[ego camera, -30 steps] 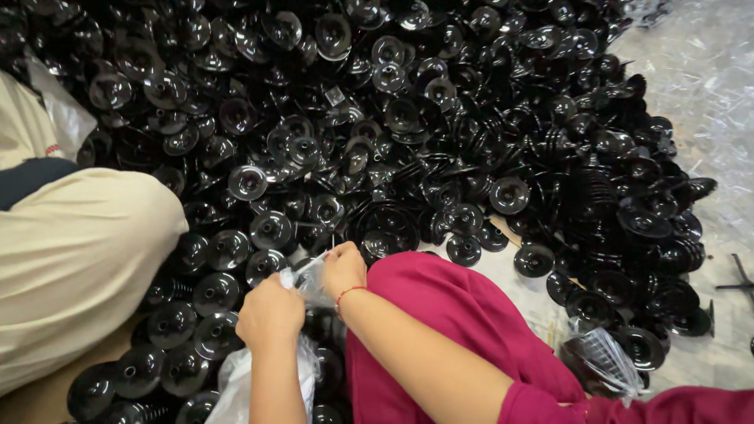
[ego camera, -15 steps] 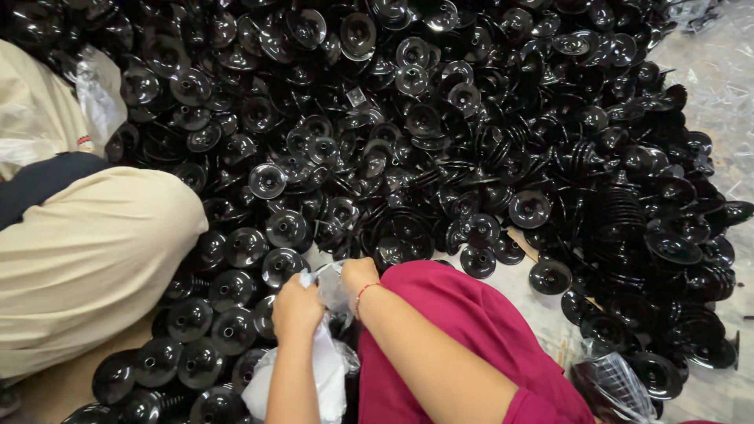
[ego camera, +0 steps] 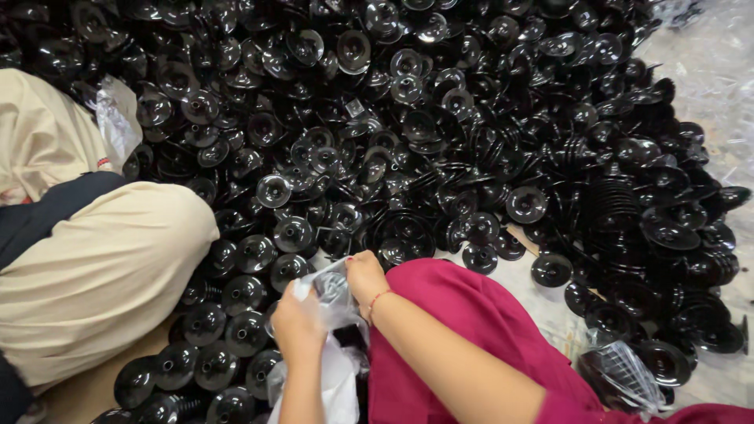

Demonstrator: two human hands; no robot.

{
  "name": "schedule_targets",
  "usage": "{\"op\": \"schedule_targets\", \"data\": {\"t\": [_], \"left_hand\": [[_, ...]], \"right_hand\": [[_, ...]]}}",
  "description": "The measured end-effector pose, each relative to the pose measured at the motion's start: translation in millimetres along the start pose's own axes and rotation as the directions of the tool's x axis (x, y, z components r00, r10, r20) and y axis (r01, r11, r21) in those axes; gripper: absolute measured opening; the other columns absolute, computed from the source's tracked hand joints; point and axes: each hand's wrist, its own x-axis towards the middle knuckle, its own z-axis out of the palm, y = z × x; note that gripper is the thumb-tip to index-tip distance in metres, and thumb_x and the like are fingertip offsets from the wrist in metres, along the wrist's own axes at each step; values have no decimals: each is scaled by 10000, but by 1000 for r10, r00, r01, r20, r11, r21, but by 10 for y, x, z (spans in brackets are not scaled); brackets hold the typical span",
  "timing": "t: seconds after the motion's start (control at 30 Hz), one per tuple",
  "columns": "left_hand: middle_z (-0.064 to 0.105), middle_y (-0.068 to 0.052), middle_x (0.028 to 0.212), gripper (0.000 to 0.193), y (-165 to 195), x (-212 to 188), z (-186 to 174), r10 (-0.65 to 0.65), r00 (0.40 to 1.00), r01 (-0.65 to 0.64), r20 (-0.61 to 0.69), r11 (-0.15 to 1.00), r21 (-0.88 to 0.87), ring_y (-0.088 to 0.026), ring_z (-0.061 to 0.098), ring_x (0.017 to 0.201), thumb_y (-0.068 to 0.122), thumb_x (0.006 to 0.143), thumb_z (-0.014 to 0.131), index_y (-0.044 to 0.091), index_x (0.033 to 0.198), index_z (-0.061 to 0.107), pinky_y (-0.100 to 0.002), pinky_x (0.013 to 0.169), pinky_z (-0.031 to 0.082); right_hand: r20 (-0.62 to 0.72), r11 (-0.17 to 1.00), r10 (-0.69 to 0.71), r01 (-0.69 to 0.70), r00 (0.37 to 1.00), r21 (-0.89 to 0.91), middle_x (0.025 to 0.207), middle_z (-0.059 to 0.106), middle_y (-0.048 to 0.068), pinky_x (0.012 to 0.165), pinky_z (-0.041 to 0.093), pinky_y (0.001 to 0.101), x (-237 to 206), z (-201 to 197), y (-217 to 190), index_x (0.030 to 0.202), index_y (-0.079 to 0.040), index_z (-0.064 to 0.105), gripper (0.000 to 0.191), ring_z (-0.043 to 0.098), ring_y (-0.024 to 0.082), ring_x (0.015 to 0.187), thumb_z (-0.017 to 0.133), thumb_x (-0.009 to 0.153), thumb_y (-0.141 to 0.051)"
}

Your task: The person sits on the floor among a large pile of black plastic parts and wraps each part in a clear plastic bag by hand, twisting the bag closed and setting the wrapped part aside, repeating this for successive parts.

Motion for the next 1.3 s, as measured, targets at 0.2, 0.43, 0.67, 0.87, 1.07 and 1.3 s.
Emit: {"op": "schedule_targets", "data": {"t": [0.2,0.43,0.67,0.87,1.07,1.3], "left_hand": [[771,-84,807,232,284,-619,-459,244,969,-217,34,912,-348,-96,704,731,209,930,638,41,1049,746,-267,676,540],[655,-68,868,279,139,-1292,94,170,911,173,377,672,-721,-183,568,778,192,1012,648,-78,1044,710,-346,669,441],[728,-24,859,191,347,-1289,257,-96,785,609,612,301,-734,-137,681,680,132,869,651,56,1040,693,-294,592,561],[622,32,739,191,370,-1220,106,-32,721,663,692,323,-675,-52,494,497,172,847,788,105,1000,695,-240,406,391],[616,47,657,128,199,-1107,-73,85,525,817,847,229,-530,-48,541,470,247,903,731,161,973,668,-224,379,431],[526,32,531,359,78,-1115,-223,489,-59,994,870,111,5,-138,592,497,539,967,566,194,879,614,-315,524,528]], "right_hand": [[88,975,-89,69,992,210,932,633,51,766,463,296,-896,-743,-246,1035,-78,640,160,555,142,870,555,1003,-209],[25,965,-88,79,996,249,856,656,22,701,487,280,-1607,-1655,14,1001,-69,654,150,592,109,776,547,1010,-173],[-43,667,-685,603,727,-438,854,742,55,692,549,281,-1506,-1884,84,994,-27,638,112,715,108,779,623,898,-83],[-57,616,-697,556,715,-558,908,737,165,726,537,345,-1559,-1935,-32,1012,-16,646,178,743,270,897,708,857,-80],[-99,747,-561,452,822,-488,848,751,149,747,555,342,-1579,-1888,-107,1002,-31,676,184,746,214,816,626,825,-40],[-42,708,-611,522,791,-475,959,764,166,800,553,341,-1476,-1960,-6,1079,-25,695,241,725,255,890,657,843,-57]]}}
